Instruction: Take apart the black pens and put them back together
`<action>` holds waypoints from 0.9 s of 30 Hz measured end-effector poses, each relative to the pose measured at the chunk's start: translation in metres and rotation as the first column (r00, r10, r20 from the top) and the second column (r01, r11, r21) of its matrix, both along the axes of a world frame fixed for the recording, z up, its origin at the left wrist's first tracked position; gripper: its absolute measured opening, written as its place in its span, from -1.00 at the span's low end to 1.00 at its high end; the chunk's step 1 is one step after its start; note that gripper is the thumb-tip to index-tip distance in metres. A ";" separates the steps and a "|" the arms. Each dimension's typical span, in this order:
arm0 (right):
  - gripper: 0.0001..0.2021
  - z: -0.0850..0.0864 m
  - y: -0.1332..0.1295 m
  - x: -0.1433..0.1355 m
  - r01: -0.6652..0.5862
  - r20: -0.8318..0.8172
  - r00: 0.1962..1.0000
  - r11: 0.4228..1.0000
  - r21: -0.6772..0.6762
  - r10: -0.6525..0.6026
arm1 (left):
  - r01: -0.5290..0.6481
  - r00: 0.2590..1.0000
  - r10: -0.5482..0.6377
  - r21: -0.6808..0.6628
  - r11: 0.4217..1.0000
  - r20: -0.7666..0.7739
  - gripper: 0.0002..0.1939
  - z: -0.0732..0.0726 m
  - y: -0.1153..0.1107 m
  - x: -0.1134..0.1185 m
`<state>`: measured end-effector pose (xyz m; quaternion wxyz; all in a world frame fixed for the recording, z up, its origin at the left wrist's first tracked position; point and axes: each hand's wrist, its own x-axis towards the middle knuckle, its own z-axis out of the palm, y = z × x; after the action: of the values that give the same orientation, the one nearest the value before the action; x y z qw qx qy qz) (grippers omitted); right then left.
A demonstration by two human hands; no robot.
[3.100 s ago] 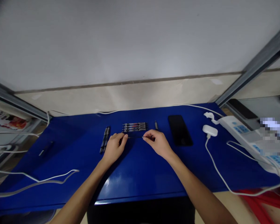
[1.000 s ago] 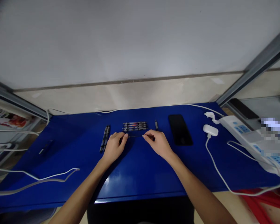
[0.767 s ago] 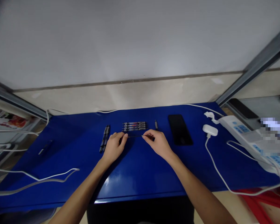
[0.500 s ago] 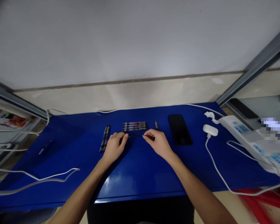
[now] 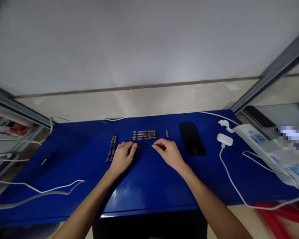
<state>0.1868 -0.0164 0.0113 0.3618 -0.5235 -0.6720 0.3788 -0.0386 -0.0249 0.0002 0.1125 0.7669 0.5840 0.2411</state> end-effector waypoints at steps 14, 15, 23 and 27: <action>-0.75 -0.005 0.000 0.002 0.127 0.136 0.977 0.961 0.245 -0.164 | 0.017 0.999 -0.016 0.014 1.000 -0.038 -0.62 0.004 -0.002 0.002; -0.75 -0.007 0.003 0.006 0.171 0.203 0.947 0.926 0.337 -0.248 | 0.002 1.000 -0.002 0.021 1.000 -0.027 -0.63 0.005 -0.001 0.000; -0.72 -0.026 0.012 0.027 0.143 0.482 0.794 0.883 0.447 -0.372 | -0.017 1.000 0.017 0.019 1.000 -0.003 -0.63 0.004 -0.001 0.000; -0.76 -0.023 0.014 0.029 0.222 0.355 0.845 0.866 0.448 -0.400 | -0.019 1.000 0.019 0.018 1.000 0.012 -0.63 0.002 0.000 0.000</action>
<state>0.2160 -0.0022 -0.0115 0.3564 -0.6158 -0.7012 0.0455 -0.0388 -0.0252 0.0019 0.1065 0.7609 0.5885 0.2519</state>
